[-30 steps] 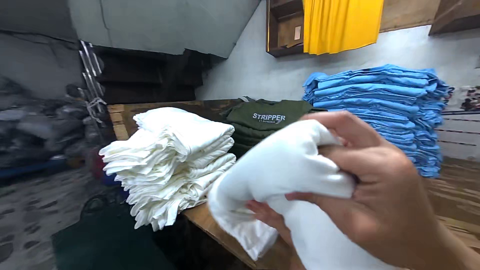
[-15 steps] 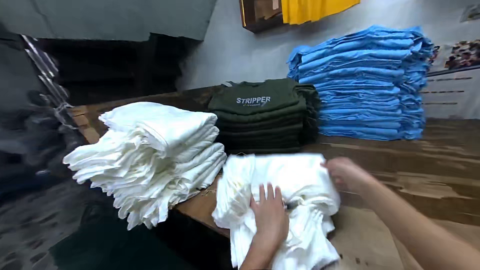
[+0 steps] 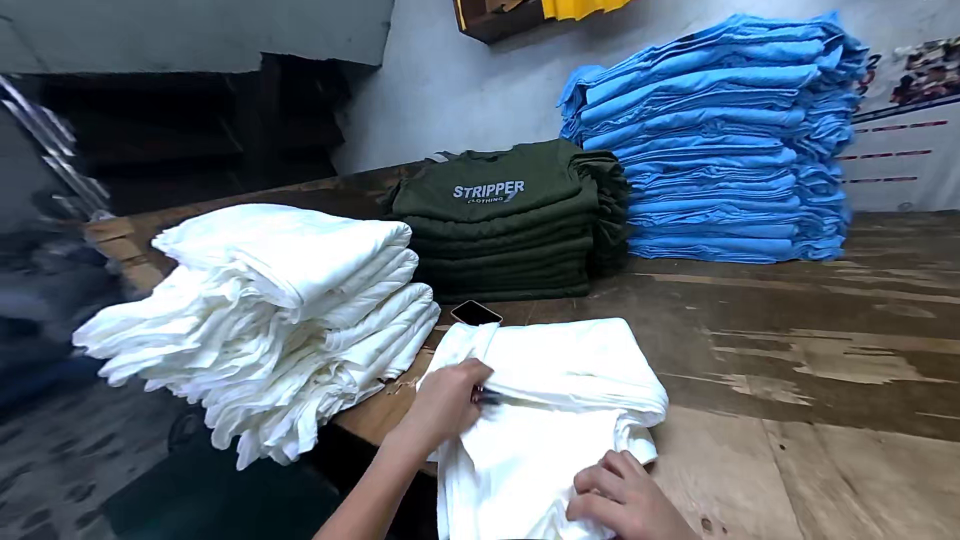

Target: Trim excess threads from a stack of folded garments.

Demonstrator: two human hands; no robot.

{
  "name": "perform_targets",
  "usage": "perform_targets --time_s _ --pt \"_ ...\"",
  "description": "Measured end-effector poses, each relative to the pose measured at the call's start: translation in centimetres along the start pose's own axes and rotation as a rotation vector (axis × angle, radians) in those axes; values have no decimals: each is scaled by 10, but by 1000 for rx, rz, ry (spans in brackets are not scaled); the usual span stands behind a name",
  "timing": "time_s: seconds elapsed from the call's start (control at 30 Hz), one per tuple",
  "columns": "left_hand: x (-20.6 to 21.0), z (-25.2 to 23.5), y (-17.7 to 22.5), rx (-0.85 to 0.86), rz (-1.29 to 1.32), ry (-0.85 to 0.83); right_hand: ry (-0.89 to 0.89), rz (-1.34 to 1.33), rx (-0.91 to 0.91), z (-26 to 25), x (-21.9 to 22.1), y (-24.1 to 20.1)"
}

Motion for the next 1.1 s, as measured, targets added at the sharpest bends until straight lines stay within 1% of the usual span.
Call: perform_targets --time_s 0.03,0.1,0.13,0.17,0.2,0.23,0.3,0.33,0.37,0.43,0.47,0.5,0.53,0.57,0.63,0.67,0.7,0.73,0.77,0.8,0.83,0.9,0.93,0.97,1.0,1.03,1.1 --pt "-14 -1 0 -21 -69 107 -15 -66 7 3 2 -1" --pt "-52 3 9 -12 -189 340 -125 -285 77 3 -3 -2" --pt "-71 9 19 4 -241 424 -188 -445 123 2 -13 -2" --pt "-83 19 29 14 -269 459 -230 -623 166 2 -28 1" --pt "-86 31 41 22 -269 447 -195 -763 205 3 -51 10" --pt "-79 43 50 18 -238 365 -74 -836 288 4 -79 28" --pt "-33 64 61 -58 -107 58 327 -764 567 13 -139 83" --pt "-11 73 61 -130 -36 -51 461 -719 719 18 -158 113" --pt "2 81 56 -212 27 -64 549 -715 858 21 -166 143" --pt "8 89 42 -304 162 -34 632 -793 1066 21 -152 194" --pt "7 87 37 -316 205 -33 621 -834 1128 17 -137 211" --pt "2 80 30 -330 213 -41 590 -854 1162 7 -121 223" --pt "-5 70 23 -358 177 -61 543 -885 1181 -7 -106 225" --pt "-14 58 15 -402 105 -124 518 -918 1170 -28 -95 216" --pt "-24 44 -10 -563 -42 -340 516 -943 1140 -67 -86 184" --pt "-26 45 -27 -678 -81 -421 519 -948 1123 -76 -87 179" --pt "-32 52 -44 -797 -111 -459 511 -928 1069 -81 -90 186" --pt "-42 61 -60 -896 -139 -456 509 -837 1005 -89 -99 188" --pt "-55 69 -72 -957 -142 -394 515 -693 938 -100 -110 180" --pt "-72 75 -77 -975 -130 -269 509 -536 868 -115 -122 166" --pt "-87 79 -74 -949 -106 -84 486 -402 788 -132 -129 144" --pt "-102 85 -45 -790 17 359 459 -232 565 -170 -130 82" --pt "-93 88 -26 -734 102 465 468 -171 413 -188 -126 46" --pt "-75 93 -6 -714 205 515 483 -132 258 -203 -119 7" --pt "-51 104 11 -732 305 555 491 -127 105 -214 -109 -34" --pt "-27 121 26 -779 382 659 482 -165 -56 -219 -95 -77" --pt "22 171 42 -885 607 1008 388 -299 -362 -212 -54 -160"
Point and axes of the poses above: each hand's wrist, its own z-axis away from the middle knuckle, its own x-axis out of the palm, y = z × x, the point moved 9 cm from there along -z, towards the middle knuckle, and after that the axes turned 15 degrees about -z, right-handed, at the moved point
